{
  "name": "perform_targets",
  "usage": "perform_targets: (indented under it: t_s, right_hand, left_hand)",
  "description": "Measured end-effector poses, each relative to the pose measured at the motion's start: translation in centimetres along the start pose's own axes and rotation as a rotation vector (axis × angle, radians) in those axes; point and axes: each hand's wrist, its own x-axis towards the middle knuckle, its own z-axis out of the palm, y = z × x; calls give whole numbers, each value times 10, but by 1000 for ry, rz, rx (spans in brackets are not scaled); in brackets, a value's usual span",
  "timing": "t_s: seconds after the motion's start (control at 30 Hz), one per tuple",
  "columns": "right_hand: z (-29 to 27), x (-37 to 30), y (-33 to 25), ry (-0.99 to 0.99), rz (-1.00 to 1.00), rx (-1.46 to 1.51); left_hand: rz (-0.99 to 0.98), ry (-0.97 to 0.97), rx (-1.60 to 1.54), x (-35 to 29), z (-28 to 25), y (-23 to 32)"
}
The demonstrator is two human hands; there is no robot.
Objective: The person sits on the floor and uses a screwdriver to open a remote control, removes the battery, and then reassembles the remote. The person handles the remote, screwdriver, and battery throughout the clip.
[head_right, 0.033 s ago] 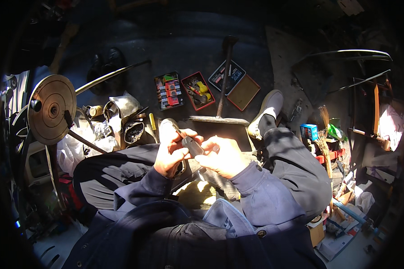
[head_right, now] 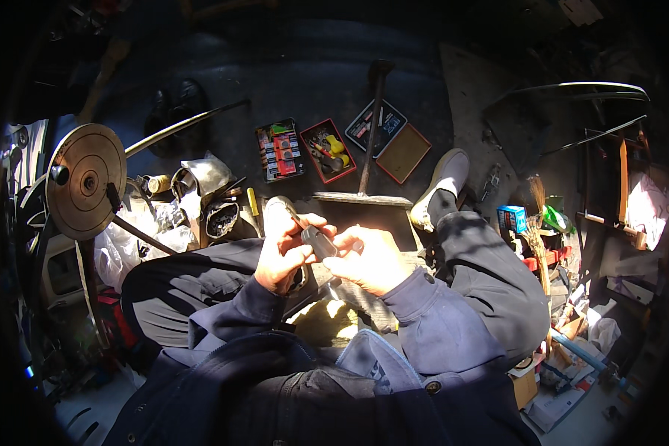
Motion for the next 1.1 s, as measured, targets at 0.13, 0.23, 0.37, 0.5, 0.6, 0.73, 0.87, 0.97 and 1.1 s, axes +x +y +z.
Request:
perform_targets:
  t_s: [0.13, 0.23, 0.37, 0.5, 0.6, 0.73, 0.87, 0.97, 1.1]
  right_hand:
    - [0, -1, -2, 12, -19, -48]
    - [0, -2, -2, 21, -22, -69]
    - [0, -3, -2, 20, -21, -45]
    - [0, -3, -2, 51, -42, -86]
    - [0, -2, -1, 104, -113, -277]
    - [2, -2, 1, 170, -221, -553]
    - [1, -1, 3, 178, -263, -456]
    - [-9, -1, -1, 80, -126, -331]
    - [-27, 4, -15, 219, -254, -289]
  left_hand:
    - [-32, 2, -21, 0, -3, 3]
    - [-33, -6, -42, -1, -4, 5]
    - [-44, 9, 11, -1, -3, 5]
    - [-28, -19, -36, 1, -3, 4]
    - [-54, -13, -62, 1, -3, 3]
    - [-32, -24, -80, 1, -2, 1]
    - [-68, -12, -80, 1, -2, 2]
    - [-97, 14, -80, 2, 0, 3]
    - [-105, 17, -145, 0, 3, 3]
